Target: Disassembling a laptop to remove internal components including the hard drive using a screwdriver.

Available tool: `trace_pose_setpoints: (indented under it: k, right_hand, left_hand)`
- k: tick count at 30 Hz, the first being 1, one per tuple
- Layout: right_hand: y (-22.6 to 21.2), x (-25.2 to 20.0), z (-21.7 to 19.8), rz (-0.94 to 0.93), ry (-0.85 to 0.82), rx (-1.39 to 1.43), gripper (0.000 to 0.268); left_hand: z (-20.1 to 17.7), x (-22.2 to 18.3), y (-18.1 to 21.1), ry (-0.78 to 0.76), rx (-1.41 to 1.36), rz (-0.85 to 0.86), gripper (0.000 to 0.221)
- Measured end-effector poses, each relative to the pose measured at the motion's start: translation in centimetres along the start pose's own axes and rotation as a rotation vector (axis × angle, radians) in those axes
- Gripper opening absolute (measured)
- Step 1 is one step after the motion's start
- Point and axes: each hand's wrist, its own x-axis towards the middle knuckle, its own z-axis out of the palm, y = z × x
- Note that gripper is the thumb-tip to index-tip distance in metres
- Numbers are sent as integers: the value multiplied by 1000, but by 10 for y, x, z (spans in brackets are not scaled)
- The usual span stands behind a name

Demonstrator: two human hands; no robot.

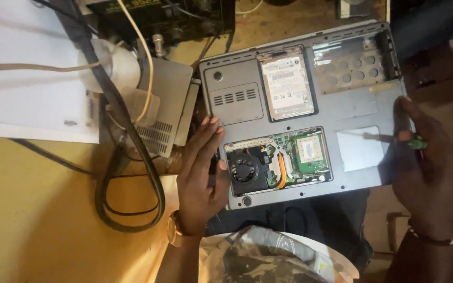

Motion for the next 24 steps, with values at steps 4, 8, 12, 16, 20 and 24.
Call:
trace_pose_setpoints:
  k: [4, 8, 12, 16, 20, 24]
  right_hand:
    - [2, -3, 7, 315, 23, 350, 40]
    - [12, -4, 11, 188, 25, 358, 34]
    - [16, -6, 12, 203, 29, 311, 35]
    - [17, -4, 10, 72, -7, 242, 31]
    - [22, -8, 12, 98, 10, 280, 38]
    - [18, -5, 12, 13, 42, 275, 37]
  left_hand:
    - [2, 1, 0, -31, 16, -21, 33]
    - [4, 2, 0, -40, 30, -55, 33]
    - [5, 2, -1, -30, 62, -58, 34]
    - [5, 2, -1, -22, 48, -53, 35]
    - [4, 0, -1, -37, 58, -47, 34]
    - [4, 0, -1, -36, 66, -42, 34]
